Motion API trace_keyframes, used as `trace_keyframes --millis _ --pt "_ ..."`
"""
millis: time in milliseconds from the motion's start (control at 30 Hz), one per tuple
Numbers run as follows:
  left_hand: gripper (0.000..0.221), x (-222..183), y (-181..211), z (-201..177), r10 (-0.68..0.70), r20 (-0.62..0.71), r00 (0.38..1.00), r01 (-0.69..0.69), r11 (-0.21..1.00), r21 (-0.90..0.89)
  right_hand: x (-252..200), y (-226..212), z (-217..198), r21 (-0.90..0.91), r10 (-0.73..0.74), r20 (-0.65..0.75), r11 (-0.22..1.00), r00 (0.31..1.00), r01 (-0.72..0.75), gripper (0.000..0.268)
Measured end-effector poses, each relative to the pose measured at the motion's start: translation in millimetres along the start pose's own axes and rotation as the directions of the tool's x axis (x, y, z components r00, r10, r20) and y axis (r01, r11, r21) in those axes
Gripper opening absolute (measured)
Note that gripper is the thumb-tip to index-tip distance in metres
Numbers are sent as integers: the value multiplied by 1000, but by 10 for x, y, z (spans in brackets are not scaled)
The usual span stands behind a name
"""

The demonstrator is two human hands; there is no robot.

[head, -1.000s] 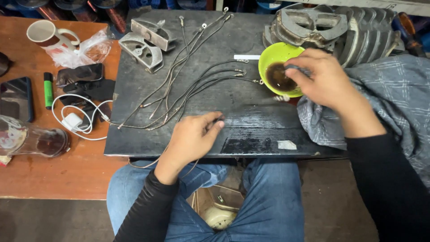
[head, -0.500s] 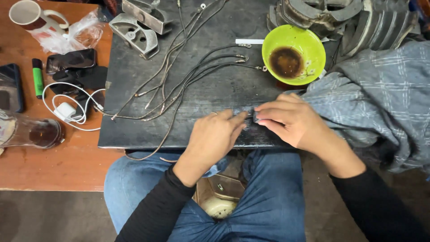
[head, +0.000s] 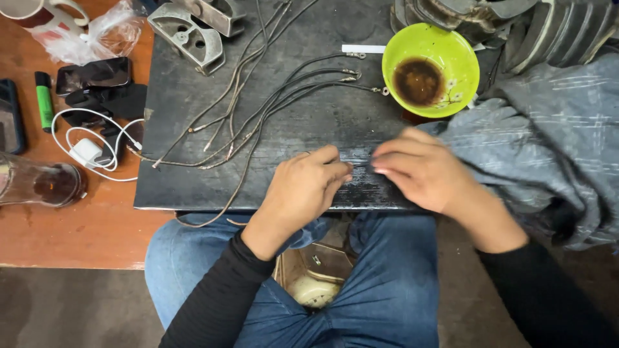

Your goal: Preparing electrical wires by dipping the ends into a cleaning solution and wiping them with a cloth at a workbench.

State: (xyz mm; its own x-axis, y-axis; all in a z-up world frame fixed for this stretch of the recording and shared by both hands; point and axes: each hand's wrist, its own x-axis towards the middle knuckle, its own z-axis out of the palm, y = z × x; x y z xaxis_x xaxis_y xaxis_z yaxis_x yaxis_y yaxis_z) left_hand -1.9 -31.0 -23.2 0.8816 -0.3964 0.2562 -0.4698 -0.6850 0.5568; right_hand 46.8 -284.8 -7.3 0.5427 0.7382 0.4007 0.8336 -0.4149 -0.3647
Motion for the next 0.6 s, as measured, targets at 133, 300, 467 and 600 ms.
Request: trace_keyframes --millis 133,300,467,600 --pt "16 -19 4 -7 -23 25 999 23 1000 -9 170 -114 95 36 -3 9 999 1000 2 8" --pt "19 -14 22 -24 -53 9 999 53 998 -26 -63 103 -144 2 14 67 1000 998 -14 7" --pt "18 4 22 -53 -58 21 998 59 996 -66 -32 50 -199 -31 25 75 999 997 -23 6" --pt "16 1 -4 -59 -61 23 998 62 996 -63 265 -127 79 14 -48 61 999 997 47 8"
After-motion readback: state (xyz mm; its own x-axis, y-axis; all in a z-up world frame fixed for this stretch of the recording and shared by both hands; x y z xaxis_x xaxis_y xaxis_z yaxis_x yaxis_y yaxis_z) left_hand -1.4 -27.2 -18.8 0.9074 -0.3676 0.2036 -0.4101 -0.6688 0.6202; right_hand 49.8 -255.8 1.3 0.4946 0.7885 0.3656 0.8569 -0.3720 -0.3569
